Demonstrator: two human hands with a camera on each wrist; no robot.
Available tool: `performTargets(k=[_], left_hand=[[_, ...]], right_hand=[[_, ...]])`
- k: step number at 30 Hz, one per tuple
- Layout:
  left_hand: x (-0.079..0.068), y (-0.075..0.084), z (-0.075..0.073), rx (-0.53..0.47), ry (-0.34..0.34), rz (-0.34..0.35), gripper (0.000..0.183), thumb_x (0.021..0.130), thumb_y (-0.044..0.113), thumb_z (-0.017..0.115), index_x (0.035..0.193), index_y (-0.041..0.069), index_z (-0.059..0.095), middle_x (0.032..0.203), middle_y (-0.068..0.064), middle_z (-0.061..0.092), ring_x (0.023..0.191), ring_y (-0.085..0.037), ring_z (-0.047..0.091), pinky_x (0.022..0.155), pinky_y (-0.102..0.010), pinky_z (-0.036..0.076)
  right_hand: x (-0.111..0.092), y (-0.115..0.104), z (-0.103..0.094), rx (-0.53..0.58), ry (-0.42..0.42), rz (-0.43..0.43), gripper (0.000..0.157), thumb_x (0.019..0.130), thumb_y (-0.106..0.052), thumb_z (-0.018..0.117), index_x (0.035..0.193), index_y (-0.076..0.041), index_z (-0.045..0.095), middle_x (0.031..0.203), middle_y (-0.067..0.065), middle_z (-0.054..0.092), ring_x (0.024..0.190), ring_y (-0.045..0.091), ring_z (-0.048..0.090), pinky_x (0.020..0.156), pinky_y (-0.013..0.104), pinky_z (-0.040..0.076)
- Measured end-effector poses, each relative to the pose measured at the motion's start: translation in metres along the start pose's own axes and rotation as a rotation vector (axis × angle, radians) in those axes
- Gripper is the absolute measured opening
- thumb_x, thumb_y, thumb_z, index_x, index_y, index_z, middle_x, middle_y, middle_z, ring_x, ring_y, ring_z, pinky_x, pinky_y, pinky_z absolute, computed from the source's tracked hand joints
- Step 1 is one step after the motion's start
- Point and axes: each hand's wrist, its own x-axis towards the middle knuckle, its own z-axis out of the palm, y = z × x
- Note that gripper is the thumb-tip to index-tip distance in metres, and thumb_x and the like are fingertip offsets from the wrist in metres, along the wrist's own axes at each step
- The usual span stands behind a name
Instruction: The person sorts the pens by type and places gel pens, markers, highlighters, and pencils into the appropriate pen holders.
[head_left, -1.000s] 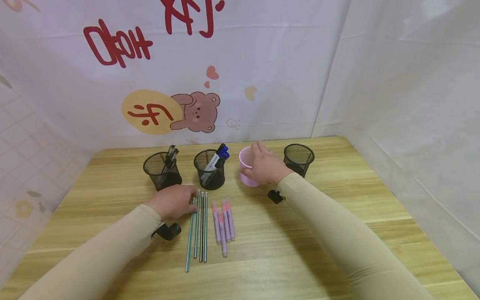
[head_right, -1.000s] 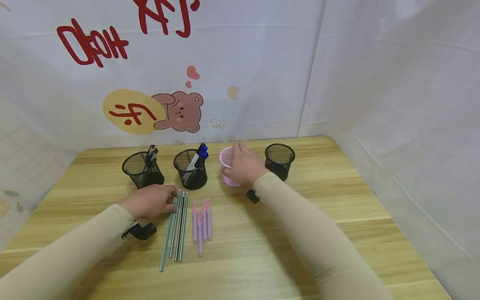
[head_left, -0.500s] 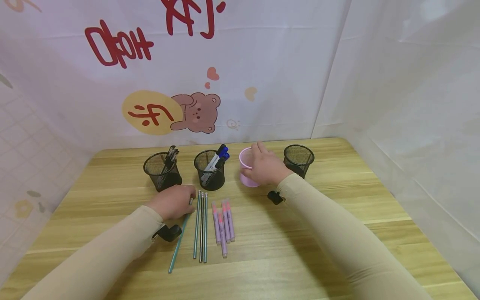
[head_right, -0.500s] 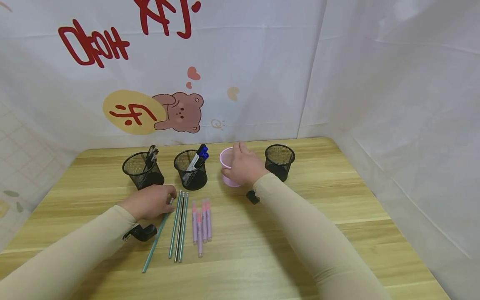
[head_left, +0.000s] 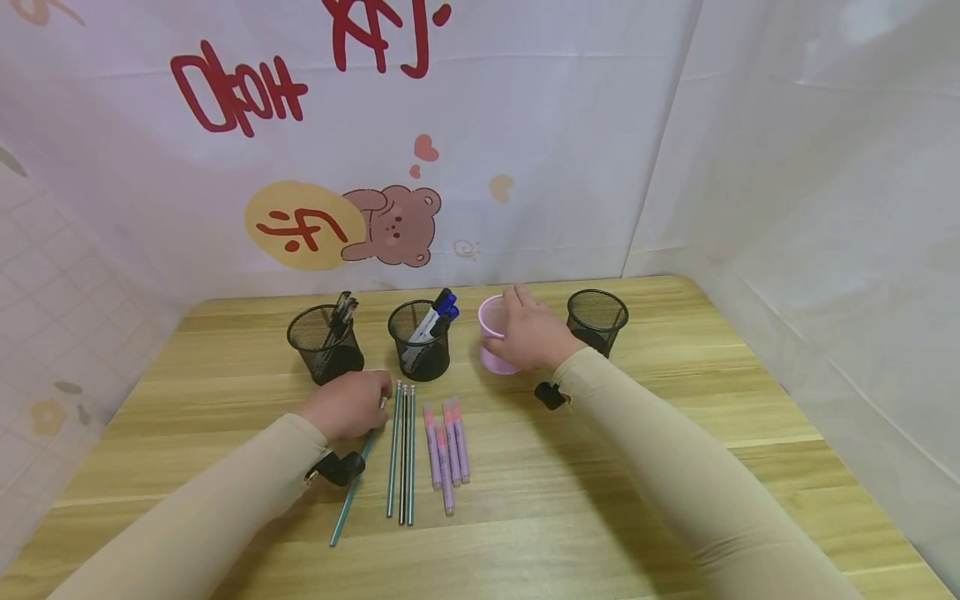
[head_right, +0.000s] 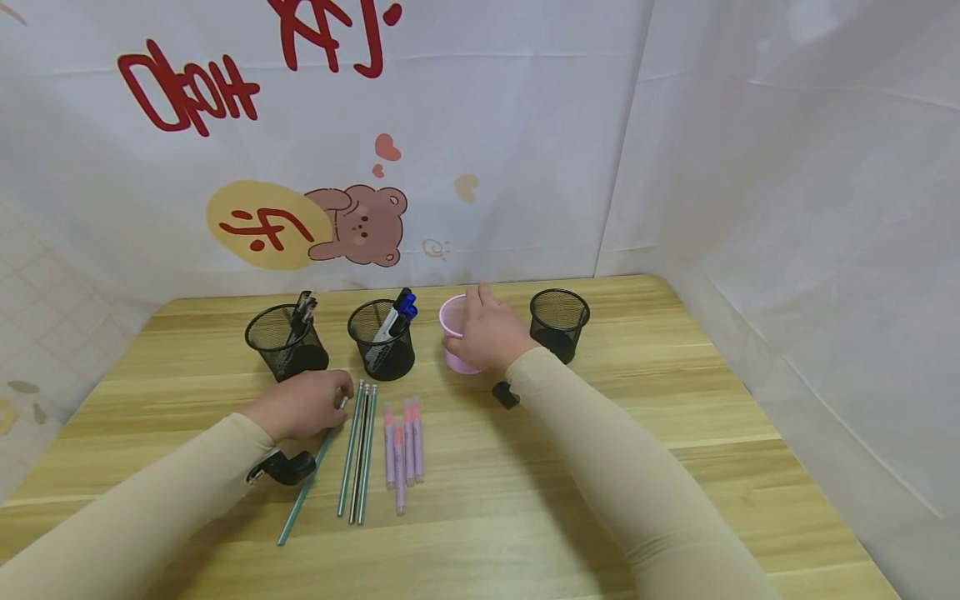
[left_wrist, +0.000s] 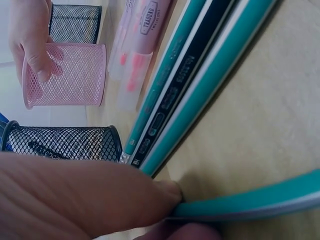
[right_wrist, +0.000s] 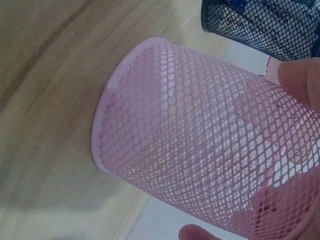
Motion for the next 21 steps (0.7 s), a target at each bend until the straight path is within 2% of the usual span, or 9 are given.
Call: performTargets(k=[7, 11, 15, 21], left_hand=[[-0.001, 0.001, 0.001, -0.033, 0.014, -0.012, 0.026, 0.087, 0.014, 0.073, 0.112, 0.009, 0.064, 0.097, -0.004, 0.068, 0.083, -0.022, 0.058, 0.074, -0.037, 0.051], [-0.003, -0.001, 0.001, -0.083, 0.027, -0.046, 0.028, 0.084, 0.014, 0.071, 0.111, 0.010, 0.062, 0.087, -0.004, 0.065, 0.076, -0.021, 0.057, 0.064, -0.034, 0.046], [-0.003, -0.002, -0.003, -0.141, 0.046, -0.073, 0.034, 0.082, 0.013, 0.069, 0.115, 0.009, 0.060, 0.078, -0.004, 0.061, 0.067, -0.020, 0.055, 0.056, -0.033, 0.041], [-0.008, -0.001, -0.016, -0.169, 0.083, -0.067, 0.041, 0.086, 0.017, 0.066, 0.126, 0.008, 0.058, 0.076, -0.002, 0.055, 0.065, -0.019, 0.052, 0.057, -0.032, 0.040]], right_hand=[[0.001, 0.000, 0.001, 0.003, 0.002, 0.010, 0.098, 0.095, -0.058, 0.065, 0.162, 0.002, 0.025, 0.170, 0.026, 0.026, 0.135, 0.052, 0.055, 0.107, 0.058, 0.055], [0.000, 0.000, 0.001, 0.007, 0.002, 0.011, 0.098, 0.096, -0.057, 0.065, 0.163, 0.002, 0.025, 0.170, 0.026, 0.026, 0.136, 0.053, 0.054, 0.108, 0.058, 0.054], [0.000, 0.000, 0.001, 0.005, 0.006, 0.005, 0.097, 0.096, -0.057, 0.064, 0.162, 0.002, 0.025, 0.170, 0.026, 0.026, 0.134, 0.052, 0.055, 0.107, 0.057, 0.055], [0.001, 0.001, 0.002, 0.000, 0.008, 0.003, 0.098, 0.096, -0.056, 0.065, 0.163, 0.003, 0.024, 0.170, 0.027, 0.025, 0.136, 0.053, 0.054, 0.108, 0.058, 0.054]])
